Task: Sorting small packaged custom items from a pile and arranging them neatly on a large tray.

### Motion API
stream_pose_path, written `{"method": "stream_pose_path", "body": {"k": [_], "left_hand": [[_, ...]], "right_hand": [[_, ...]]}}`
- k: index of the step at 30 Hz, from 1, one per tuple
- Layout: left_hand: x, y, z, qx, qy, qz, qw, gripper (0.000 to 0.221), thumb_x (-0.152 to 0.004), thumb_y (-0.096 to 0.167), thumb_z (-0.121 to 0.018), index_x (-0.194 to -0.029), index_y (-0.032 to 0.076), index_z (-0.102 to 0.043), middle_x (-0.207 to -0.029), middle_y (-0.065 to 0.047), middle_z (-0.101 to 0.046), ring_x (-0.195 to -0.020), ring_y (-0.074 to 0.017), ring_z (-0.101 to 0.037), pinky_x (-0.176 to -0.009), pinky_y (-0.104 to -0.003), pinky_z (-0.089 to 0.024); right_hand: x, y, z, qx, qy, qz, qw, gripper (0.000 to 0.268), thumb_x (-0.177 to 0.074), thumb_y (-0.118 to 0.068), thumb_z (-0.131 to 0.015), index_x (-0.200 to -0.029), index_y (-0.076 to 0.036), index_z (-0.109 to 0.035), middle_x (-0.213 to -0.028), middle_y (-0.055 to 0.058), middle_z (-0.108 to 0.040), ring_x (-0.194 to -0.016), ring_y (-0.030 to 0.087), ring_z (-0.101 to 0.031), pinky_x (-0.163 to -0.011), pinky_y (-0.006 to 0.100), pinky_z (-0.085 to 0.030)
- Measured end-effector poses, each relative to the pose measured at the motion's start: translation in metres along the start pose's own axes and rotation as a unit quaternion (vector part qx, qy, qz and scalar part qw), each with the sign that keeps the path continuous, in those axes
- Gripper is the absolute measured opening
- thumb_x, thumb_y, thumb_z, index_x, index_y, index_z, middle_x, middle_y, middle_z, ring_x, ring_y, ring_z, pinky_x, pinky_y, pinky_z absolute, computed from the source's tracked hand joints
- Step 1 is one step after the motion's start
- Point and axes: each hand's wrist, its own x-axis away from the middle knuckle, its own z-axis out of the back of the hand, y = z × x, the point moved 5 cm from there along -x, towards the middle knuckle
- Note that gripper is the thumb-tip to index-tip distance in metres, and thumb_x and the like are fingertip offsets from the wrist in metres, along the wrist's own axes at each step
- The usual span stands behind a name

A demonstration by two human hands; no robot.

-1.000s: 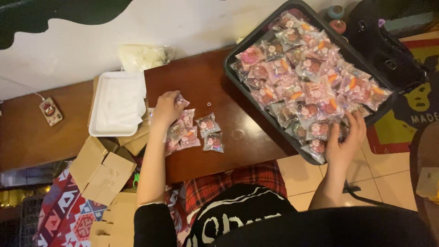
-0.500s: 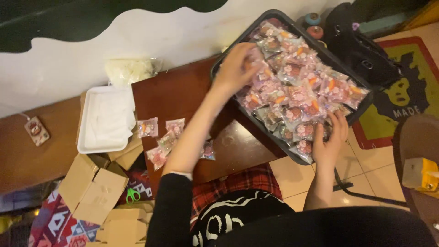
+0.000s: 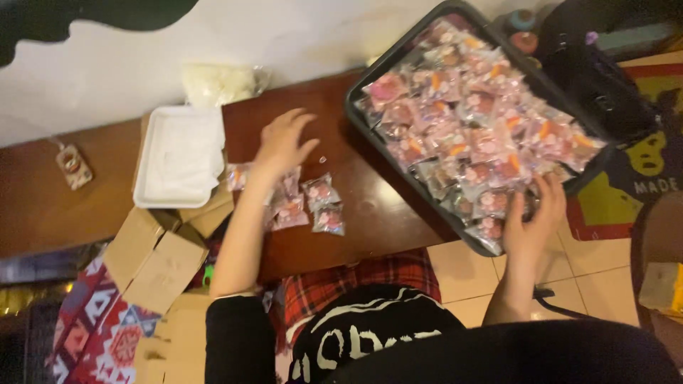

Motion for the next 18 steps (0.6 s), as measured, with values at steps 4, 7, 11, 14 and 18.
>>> {"method": "stream_pose_path", "body": {"k": [4,7,11,14,18], "left_hand": [[0.054,-0.079,0.001,-0.055,-0.059,0.174,0.981,0.071,-0.086,0.046,-0.077,-0.145,0.016,-0.052,-0.156,-0.021,-0.039,-0.142,-0.0463,-0.036,-0.111,-0.058,-0.036],[0.079,-0.107,-0.011,-0.064,-0.122,0.310,0.941,0.078,-0.085,0.053,-0.078,-0.148,0.019,-0.047,-0.155,-0.025,-0.034,-0.139,-0.0530,-0.034,-0.108,-0.059,-0.039],[0.087,-0.110,-0.019,-0.064,-0.068,0.283,0.954,0.070,-0.078,0.032,-0.079,-0.143,0.026,-0.055,-0.150,-0.022,-0.042,-0.134,-0.0533,-0.039,-0.102,-0.056,-0.046],[0.077,-0.103,-0.017,-0.063,-0.003,0.223,0.973,0.059,-0.078,0.024,-0.076,-0.136,0.023,-0.062,-0.141,-0.021,-0.054,-0.125,-0.0500,-0.050,-0.100,-0.055,-0.048],[0.053,-0.065,-0.007,0.005,0.099,0.071,0.993,0.047,-0.083,0.010,-0.068,-0.130,0.012,-0.067,-0.122,-0.015,-0.071,-0.115,-0.0362,-0.066,-0.107,-0.048,-0.051]], "right_hand": [[-0.005,0.000,-0.003,-0.015,-0.002,0.009,1.000,0.042,-0.107,-0.016,-0.064,-0.147,-0.004,-0.057,-0.158,0.023,-0.049,-0.150,0.042,-0.042,-0.127,0.052,-0.032],[-0.003,-0.001,-0.002,0.006,0.006,0.007,1.000,0.042,-0.108,-0.016,-0.065,-0.148,-0.004,-0.058,-0.158,0.024,-0.050,-0.150,0.043,-0.042,-0.126,0.053,-0.033],[-0.002,0.000,-0.002,-0.006,0.006,-0.011,1.000,0.041,-0.108,-0.015,-0.064,-0.148,-0.005,-0.058,-0.160,0.023,-0.050,-0.152,0.043,-0.042,-0.127,0.051,-0.033],[-0.002,0.006,-0.004,-0.001,0.013,-0.004,1.000,0.042,-0.108,-0.015,-0.064,-0.148,-0.005,-0.058,-0.159,0.023,-0.050,-0.151,0.042,-0.042,-0.127,0.051,-0.033],[-0.003,0.012,-0.004,0.013,0.019,0.001,1.000,0.042,-0.105,-0.014,-0.065,-0.145,-0.005,-0.059,-0.157,0.022,-0.052,-0.149,0.041,-0.044,-0.126,0.052,-0.033]]}}
